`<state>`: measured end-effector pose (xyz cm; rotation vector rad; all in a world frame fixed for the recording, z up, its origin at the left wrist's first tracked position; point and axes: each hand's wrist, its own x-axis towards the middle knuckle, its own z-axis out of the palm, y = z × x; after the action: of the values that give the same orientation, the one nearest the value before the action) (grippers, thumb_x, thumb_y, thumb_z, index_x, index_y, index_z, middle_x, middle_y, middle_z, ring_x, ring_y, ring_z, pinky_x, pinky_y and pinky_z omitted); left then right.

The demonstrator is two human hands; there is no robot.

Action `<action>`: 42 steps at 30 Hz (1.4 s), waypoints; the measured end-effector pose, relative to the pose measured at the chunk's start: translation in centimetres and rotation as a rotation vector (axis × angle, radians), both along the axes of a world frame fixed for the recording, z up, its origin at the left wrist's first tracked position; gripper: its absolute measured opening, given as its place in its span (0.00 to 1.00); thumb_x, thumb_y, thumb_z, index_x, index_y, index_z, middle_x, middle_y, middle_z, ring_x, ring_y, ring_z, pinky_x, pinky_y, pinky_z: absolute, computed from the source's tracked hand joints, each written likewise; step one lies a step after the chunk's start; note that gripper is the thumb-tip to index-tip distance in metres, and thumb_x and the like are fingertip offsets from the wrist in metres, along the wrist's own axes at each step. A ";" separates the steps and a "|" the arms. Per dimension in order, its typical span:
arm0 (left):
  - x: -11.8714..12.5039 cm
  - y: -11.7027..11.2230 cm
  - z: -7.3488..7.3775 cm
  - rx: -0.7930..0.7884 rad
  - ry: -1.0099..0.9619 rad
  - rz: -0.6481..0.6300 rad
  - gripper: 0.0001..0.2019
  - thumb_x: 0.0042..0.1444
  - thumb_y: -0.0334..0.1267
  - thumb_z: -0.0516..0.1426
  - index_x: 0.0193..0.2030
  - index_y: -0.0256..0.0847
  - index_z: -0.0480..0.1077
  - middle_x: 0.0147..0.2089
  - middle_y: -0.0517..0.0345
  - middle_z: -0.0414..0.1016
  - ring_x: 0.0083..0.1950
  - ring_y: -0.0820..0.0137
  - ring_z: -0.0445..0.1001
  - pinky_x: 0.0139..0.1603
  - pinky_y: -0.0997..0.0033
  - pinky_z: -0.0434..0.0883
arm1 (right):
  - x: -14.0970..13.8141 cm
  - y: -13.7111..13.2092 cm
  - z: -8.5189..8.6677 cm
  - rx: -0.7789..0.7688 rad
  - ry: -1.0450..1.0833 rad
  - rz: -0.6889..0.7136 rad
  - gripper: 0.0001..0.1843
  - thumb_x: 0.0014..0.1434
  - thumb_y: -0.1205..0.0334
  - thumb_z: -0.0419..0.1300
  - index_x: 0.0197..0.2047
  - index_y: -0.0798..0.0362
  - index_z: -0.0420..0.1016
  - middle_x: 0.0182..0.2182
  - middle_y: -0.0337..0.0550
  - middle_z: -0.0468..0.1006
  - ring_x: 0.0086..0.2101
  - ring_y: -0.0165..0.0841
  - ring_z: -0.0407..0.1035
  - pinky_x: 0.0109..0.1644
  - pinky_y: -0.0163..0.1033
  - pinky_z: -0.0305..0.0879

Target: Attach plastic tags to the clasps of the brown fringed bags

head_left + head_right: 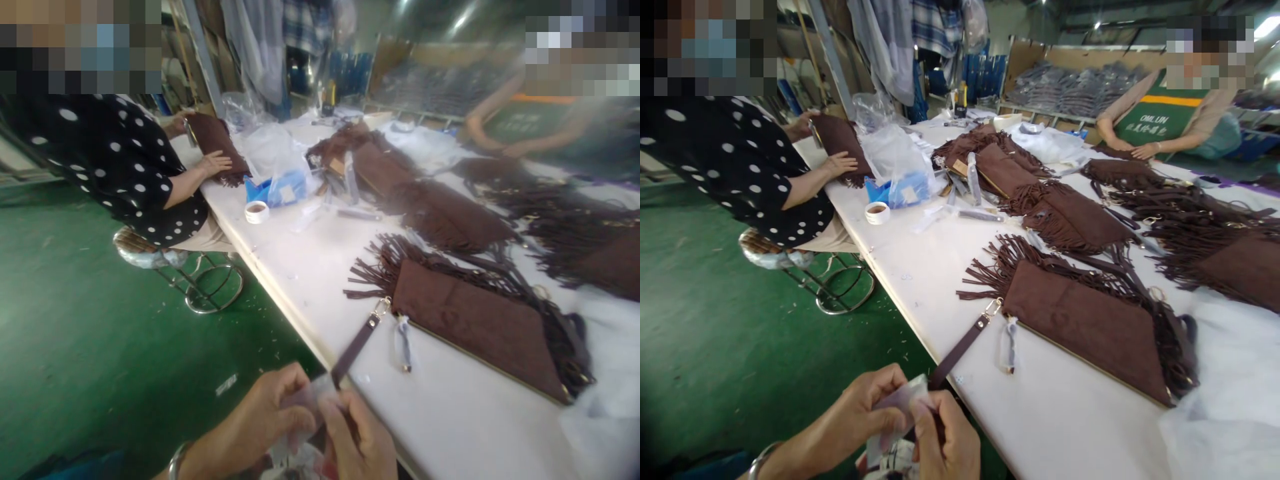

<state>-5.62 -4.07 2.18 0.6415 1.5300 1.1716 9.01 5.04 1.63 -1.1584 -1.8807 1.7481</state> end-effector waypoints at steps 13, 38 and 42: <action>-4.0 -8.1 -6.7 -0.192 -0.179 -0.055 0.25 0.42 0.57 0.69 0.26 0.36 0.68 0.23 0.56 0.75 0.22 0.70 0.71 0.21 0.76 0.61 | 2.2 2.6 0.2 0.042 -0.173 -0.081 0.25 0.58 0.36 0.54 0.27 0.50 0.69 0.14 0.32 0.66 0.18 0.29 0.61 0.25 0.32 0.57; -1.3 -1.7 -6.4 -0.030 -0.203 0.125 0.18 0.44 0.46 0.70 0.25 0.32 0.72 0.24 0.57 0.73 0.26 0.73 0.65 0.27 0.76 0.58 | 1.1 -0.5 -4.5 -0.362 0.011 -0.178 0.35 0.53 0.31 0.58 0.48 0.54 0.76 0.27 0.43 0.80 0.19 0.28 0.66 0.20 0.31 0.58; -2.1 -2.6 -6.6 -0.077 -0.183 0.105 0.17 0.46 0.46 0.69 0.27 0.32 0.73 0.25 0.55 0.75 0.26 0.72 0.67 0.26 0.75 0.58 | -0.3 0.7 -4.3 -0.724 0.263 -0.359 0.38 0.46 0.32 0.65 0.49 0.53 0.76 0.50 0.53 0.78 0.41 0.41 0.75 0.38 0.41 0.72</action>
<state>-7.76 -6.70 -4.42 0.3949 1.4593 1.2096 8.71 5.75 -2.68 -1.2975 -0.8233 2.2780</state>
